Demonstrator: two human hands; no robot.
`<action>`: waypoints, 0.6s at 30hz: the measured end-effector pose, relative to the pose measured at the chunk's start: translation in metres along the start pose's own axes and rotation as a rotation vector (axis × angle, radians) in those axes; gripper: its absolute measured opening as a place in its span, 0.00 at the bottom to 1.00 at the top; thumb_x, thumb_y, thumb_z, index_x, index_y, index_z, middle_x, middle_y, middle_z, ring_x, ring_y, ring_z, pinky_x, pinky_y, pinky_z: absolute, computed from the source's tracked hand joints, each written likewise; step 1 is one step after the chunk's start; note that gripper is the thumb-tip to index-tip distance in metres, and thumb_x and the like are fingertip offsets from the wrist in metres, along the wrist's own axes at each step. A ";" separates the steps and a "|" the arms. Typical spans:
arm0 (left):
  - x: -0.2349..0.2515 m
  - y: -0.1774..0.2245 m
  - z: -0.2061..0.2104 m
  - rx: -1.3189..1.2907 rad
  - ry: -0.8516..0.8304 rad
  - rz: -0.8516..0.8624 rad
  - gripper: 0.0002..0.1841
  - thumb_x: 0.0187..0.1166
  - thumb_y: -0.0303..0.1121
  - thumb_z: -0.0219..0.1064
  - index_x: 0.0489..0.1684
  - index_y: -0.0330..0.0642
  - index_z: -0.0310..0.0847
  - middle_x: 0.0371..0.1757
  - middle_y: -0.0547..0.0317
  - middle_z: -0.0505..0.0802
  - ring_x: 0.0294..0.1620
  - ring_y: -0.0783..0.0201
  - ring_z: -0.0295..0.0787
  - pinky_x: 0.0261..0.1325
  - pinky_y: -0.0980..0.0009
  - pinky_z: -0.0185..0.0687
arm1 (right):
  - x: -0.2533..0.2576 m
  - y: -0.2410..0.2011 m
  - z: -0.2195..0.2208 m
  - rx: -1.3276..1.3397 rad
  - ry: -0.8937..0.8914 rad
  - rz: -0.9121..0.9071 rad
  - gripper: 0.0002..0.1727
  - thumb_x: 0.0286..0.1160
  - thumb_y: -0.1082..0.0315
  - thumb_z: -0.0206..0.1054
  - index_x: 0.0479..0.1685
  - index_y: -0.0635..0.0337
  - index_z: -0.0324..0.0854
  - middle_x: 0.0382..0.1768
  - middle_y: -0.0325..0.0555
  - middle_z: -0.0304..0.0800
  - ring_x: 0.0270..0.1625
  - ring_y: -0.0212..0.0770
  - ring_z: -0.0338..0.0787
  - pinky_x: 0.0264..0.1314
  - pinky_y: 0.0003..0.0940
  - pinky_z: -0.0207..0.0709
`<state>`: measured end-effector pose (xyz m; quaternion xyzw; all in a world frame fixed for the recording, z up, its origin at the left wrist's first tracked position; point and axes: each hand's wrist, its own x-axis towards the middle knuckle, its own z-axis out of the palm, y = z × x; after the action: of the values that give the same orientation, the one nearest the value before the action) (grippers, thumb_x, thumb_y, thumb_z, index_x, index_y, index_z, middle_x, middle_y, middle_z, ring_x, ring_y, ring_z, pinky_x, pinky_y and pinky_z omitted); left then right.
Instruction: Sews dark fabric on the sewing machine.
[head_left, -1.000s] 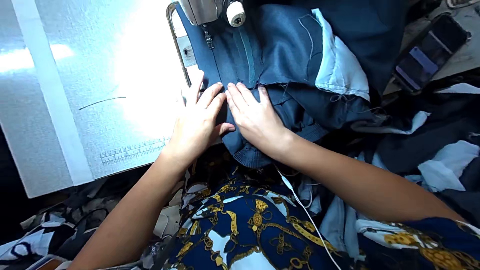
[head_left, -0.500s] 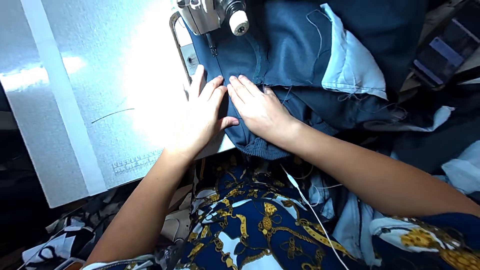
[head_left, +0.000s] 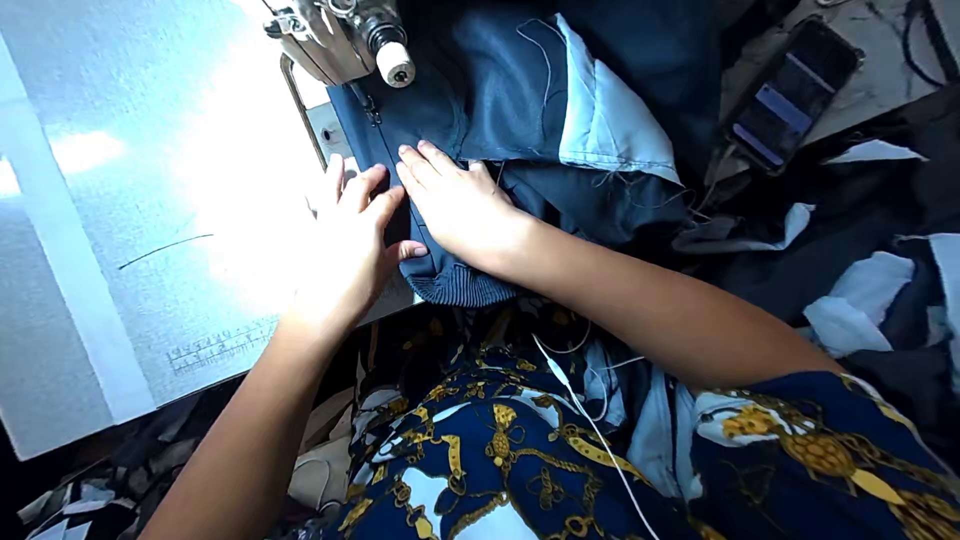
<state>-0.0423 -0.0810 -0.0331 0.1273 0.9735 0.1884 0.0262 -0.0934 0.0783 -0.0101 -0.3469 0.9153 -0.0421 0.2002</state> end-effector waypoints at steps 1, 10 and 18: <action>-0.005 0.001 0.000 -0.023 0.010 0.022 0.25 0.72 0.41 0.78 0.64 0.35 0.88 0.77 0.34 0.82 0.88 0.22 0.57 0.81 0.23 0.49 | -0.008 -0.006 -0.005 -0.038 -0.050 0.000 0.29 0.89 0.78 0.48 0.90 0.68 0.58 0.95 0.55 0.50 0.96 0.58 0.48 0.86 0.65 0.53; -0.019 0.015 -0.001 -0.083 0.014 -0.180 0.31 0.65 0.41 0.83 0.69 0.42 0.83 0.75 0.32 0.79 0.78 0.28 0.72 0.68 0.27 0.68 | -0.032 -0.029 0.005 -0.303 -0.080 -0.005 0.26 0.87 0.80 0.47 0.84 0.70 0.69 0.89 0.61 0.63 0.94 0.58 0.56 0.92 0.69 0.37; 0.000 0.034 0.018 -1.091 0.158 -0.606 0.15 0.82 0.31 0.67 0.59 0.33 0.70 0.42 0.52 0.88 0.39 0.68 0.89 0.46 0.67 0.87 | -0.035 -0.006 -0.016 0.069 0.289 0.052 0.21 0.86 0.71 0.53 0.74 0.62 0.81 0.59 0.60 0.90 0.60 0.62 0.91 0.57 0.62 0.78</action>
<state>-0.0328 -0.0437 -0.0369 -0.2001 0.7290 0.6511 0.0676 -0.0716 0.0958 0.0175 -0.3061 0.9413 -0.1180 0.0791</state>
